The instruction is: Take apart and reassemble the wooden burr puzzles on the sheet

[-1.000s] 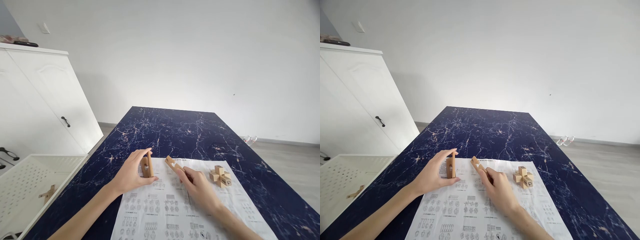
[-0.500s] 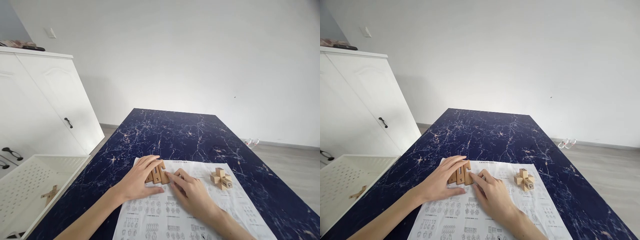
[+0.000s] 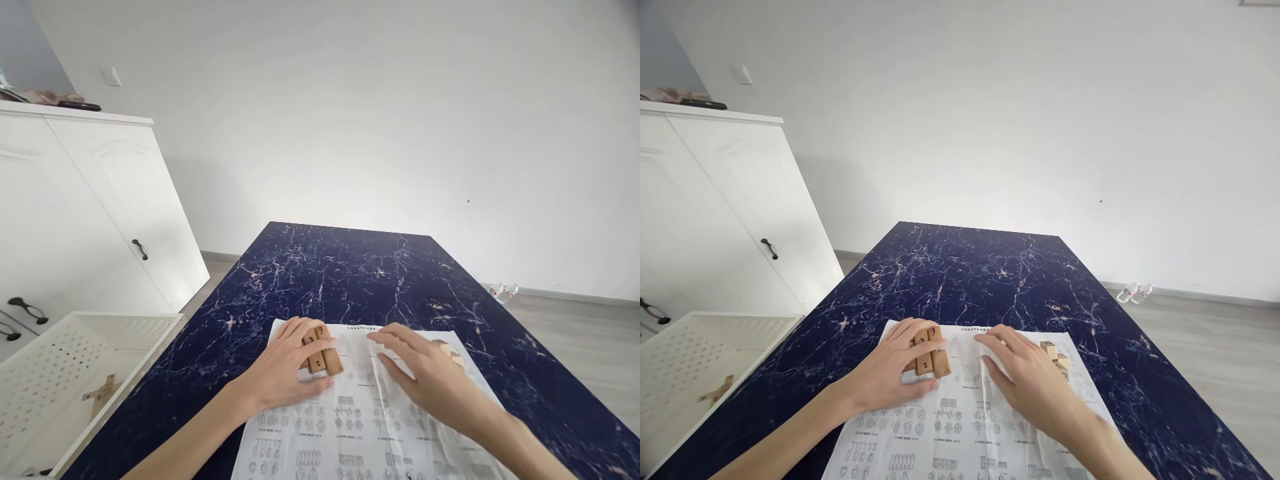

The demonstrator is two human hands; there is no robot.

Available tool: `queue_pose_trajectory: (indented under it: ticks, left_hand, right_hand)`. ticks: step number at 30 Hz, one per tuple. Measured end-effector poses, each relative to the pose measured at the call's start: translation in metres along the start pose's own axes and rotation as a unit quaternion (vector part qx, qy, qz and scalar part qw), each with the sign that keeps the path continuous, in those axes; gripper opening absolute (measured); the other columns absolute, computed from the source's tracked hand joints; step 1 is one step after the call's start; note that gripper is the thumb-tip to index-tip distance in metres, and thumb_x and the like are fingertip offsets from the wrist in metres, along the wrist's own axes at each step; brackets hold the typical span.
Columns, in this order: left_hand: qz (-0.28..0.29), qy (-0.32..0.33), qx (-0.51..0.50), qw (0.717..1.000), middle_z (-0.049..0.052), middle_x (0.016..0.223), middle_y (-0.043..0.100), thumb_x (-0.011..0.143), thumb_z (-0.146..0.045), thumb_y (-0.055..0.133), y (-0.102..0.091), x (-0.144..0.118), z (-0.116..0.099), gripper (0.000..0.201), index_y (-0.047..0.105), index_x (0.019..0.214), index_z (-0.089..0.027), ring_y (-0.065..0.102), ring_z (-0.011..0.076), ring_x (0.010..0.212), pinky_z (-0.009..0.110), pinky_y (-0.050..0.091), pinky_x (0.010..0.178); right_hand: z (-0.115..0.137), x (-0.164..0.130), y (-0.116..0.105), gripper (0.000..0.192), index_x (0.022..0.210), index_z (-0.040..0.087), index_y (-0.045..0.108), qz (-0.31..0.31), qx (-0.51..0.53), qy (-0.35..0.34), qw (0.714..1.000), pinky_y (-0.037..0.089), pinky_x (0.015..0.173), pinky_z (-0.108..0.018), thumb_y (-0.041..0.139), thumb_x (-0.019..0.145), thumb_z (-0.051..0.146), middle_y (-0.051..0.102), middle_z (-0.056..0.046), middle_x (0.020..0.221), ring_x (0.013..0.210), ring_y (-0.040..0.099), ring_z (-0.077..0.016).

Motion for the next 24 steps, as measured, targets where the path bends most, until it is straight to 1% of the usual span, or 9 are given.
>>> queue_pose_trajectory:
  ticks: [2, 3, 7, 9, 12, 14, 16, 20, 24]
  left_hand:
    - [-0.006, -0.009, -0.004, 1.0, 0.008, 0.153, 0.057, 0.093, -0.053, 0.077, 0.0, 0.0, 0.0, 0.05, 0.07, 0.14, -0.037, 0.051, 0.0406, 0.143, 0.064, 0.047, 0.118]
    - [-0.009, -0.015, -0.007, 1.0, 0.009, 0.151, 0.059, 0.093, -0.052, 0.077, 0.0, 0.001, -0.001, 0.049, 0.07, 0.138, -0.035, 0.052, 0.0408, 0.142, 0.064, 0.047, 0.117]
    - [-0.042, -0.025, -0.005, 0.999, 0.011, 0.14, 0.063, 0.088, -0.035, 0.075, 0.0, 0.001, -0.001, 0.041, 0.069, 0.127, -0.027, 0.058, 0.0381, 0.133, 0.061, 0.048, 0.114]
    - [-0.063, -0.03, 0.006, 0.998, 0.011, 0.136, 0.063, 0.084, -0.03, 0.074, 0.001, 0.001, 0.0, 0.04, 0.067, 0.123, -0.025, 0.059, 0.0372, 0.129, 0.058, 0.05, 0.111]
    - [-0.084, -0.044, 0.016, 0.995, 0.012, 0.135, 0.062, 0.084, -0.036, 0.077, 0.003, 0.0, 0.005, 0.039, 0.066, 0.119, -0.025, 0.06, 0.0378, 0.126, 0.056, 0.052, 0.107]
    - [-0.088, -0.057, 0.02, 0.994, 0.012, 0.135, 0.061, 0.087, -0.045, 0.078, 0.004, 0.0, 0.008, 0.039, 0.066, 0.119, -0.024, 0.06, 0.0382, 0.126, 0.056, 0.053, 0.105]
    - [-0.085, -0.068, 0.025, 0.994, 0.013, 0.136, 0.061, 0.09, -0.048, 0.076, 0.005, -0.001, 0.011, 0.038, 0.066, 0.118, -0.024, 0.06, 0.0385, 0.125, 0.057, 0.054, 0.103]
    - [-0.089, -0.078, 0.035, 0.992, 0.014, 0.136, 0.061, 0.091, -0.039, 0.069, 0.003, -0.001, 0.012, 0.03, 0.064, 0.115, -0.021, 0.059, 0.0389, 0.128, 0.059, 0.052, 0.106]
    - [-0.102, -0.079, 0.036, 0.991, 0.013, 0.131, 0.063, 0.085, -0.028, 0.069, 0.0, -0.002, 0.011, 0.028, 0.062, 0.111, -0.022, 0.06, 0.0386, 0.127, 0.059, 0.052, 0.105]
  right_hand:
    - [-0.017, -0.012, -0.009, 0.034, 0.141, 0.03, 0.063, -0.034, -0.05, 0.018, 0.998, 0.062, 0.095, -0.051, 0.043, 0.113, 0.035, 0.07, -0.013, 0.133, 0.119, 0.072, -0.0325]
    - [-0.026, -0.02, -0.013, 0.035, 0.14, 0.03, 0.064, -0.051, -0.077, 0.033, 0.995, 0.062, 0.097, -0.052, 0.043, 0.113, 0.039, 0.07, -0.013, 0.135, 0.122, 0.071, -0.0339]
    - [-0.059, -0.052, -0.016, 0.047, 0.145, 0.03, 0.06, -0.077, -0.142, 0.083, 0.983, 0.06, 0.099, -0.058, 0.039, 0.113, 0.056, 0.065, -0.017, 0.146, 0.132, 0.065, -0.0404]
    - [-0.068, -0.065, -0.014, 0.052, 0.149, 0.03, 0.057, -0.079, -0.151, 0.101, 0.98, 0.059, 0.101, -0.059, 0.041, 0.111, 0.062, 0.064, -0.017, 0.147, 0.131, 0.066, -0.0407]
    - [-0.072, -0.078, -0.011, 0.053, 0.149, 0.03, 0.056, -0.081, -0.147, 0.112, 0.979, 0.06, 0.099, -0.056, 0.043, 0.11, 0.063, 0.067, -0.016, 0.144, 0.127, 0.069, -0.0387]
    - [-0.07, -0.08, -0.009, 0.052, 0.149, 0.031, 0.056, -0.08, -0.14, 0.113, 0.98, 0.062, 0.096, -0.053, 0.044, 0.11, 0.063, 0.068, -0.014, 0.142, 0.124, 0.071, -0.037]
    - [-0.067, -0.08, -0.008, 0.051, 0.149, 0.032, 0.056, -0.08, -0.135, 0.118, 0.981, 0.063, 0.092, -0.051, 0.044, 0.11, 0.063, 0.069, -0.014, 0.141, 0.12, 0.073, -0.0361]
    - [-0.062, -0.075, -0.007, 0.052, 0.144, 0.031, 0.059, -0.079, -0.126, 0.134, 0.98, 0.064, 0.085, -0.048, 0.044, 0.109, 0.066, 0.073, -0.014, 0.132, 0.108, 0.076, -0.0352]
    - [-0.062, -0.07, -0.008, 0.053, 0.136, 0.029, 0.065, -0.08, -0.131, 0.134, 0.979, 0.063, 0.076, -0.046, 0.042, 0.108, 0.068, 0.077, -0.014, 0.12, 0.092, 0.078, -0.0331]
Point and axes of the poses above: each hand's wrist, its own x-axis towards the middle knuckle, its own y-axis out of the palm, z = x × y, the point moved 3 cm from there along x, towards the middle knuckle
